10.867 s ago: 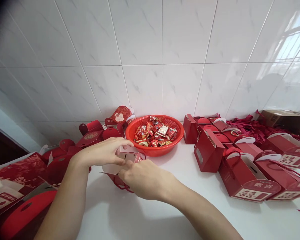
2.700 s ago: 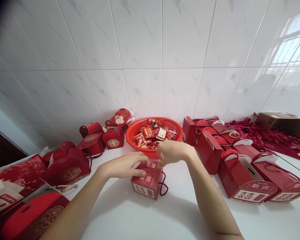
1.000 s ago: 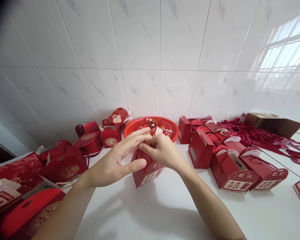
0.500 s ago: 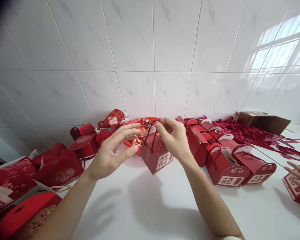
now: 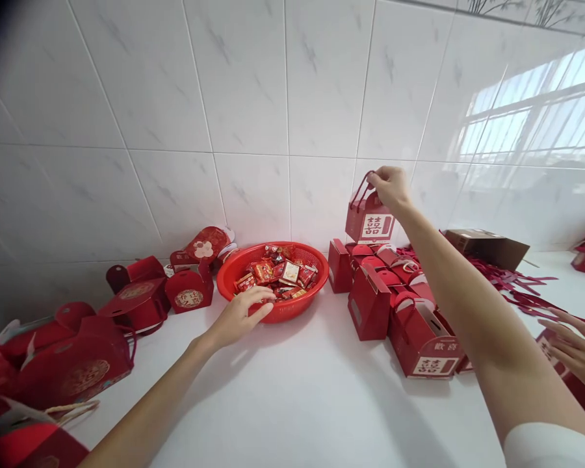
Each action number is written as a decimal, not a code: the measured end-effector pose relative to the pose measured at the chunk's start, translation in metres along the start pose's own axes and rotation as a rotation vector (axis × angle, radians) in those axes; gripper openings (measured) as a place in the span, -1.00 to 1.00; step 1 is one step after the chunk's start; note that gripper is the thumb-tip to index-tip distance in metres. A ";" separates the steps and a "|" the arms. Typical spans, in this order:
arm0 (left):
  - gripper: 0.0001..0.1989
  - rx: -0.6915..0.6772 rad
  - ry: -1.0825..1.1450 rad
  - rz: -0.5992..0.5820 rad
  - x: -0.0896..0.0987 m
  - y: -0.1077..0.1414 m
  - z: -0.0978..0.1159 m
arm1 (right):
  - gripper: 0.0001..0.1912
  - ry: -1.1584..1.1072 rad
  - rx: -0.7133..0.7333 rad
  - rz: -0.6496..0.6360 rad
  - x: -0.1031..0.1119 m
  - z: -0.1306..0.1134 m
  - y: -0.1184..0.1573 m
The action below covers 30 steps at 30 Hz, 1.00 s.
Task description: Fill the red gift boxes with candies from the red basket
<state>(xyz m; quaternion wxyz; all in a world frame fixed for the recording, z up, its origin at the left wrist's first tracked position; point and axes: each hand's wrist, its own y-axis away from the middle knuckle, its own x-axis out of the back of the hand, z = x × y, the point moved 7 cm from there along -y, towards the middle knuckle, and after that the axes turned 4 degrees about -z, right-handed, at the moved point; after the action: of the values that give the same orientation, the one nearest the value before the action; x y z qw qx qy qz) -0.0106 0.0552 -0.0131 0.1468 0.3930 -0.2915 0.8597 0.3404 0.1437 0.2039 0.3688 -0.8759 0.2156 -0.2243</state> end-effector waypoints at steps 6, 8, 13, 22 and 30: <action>-0.75 -0.004 -0.208 -0.042 -0.008 0.005 0.003 | -0.76 0.182 -0.200 0.071 -0.008 0.074 -0.014; -0.75 -0.017 -0.233 -0.041 -0.010 0.006 0.004 | -0.78 0.193 -0.236 0.106 -0.012 0.090 -0.014; -0.75 -0.003 -0.279 -0.039 -0.012 0.007 0.002 | -0.76 0.215 -0.277 0.137 -0.032 0.123 -0.016; -0.71 0.018 -0.292 -0.085 -0.014 0.009 0.000 | -0.73 0.315 -0.204 0.143 -0.066 0.156 -0.013; -0.69 -0.010 -0.311 -0.062 -0.013 0.008 0.001 | -0.78 0.479 -0.193 -0.076 -0.092 0.174 -0.004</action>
<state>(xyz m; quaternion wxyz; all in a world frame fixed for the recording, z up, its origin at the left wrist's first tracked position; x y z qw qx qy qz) -0.0061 0.0481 -0.0257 0.1283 0.5293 -0.3027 0.7821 0.3626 0.2915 0.0763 0.2132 -0.8365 0.2842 -0.4173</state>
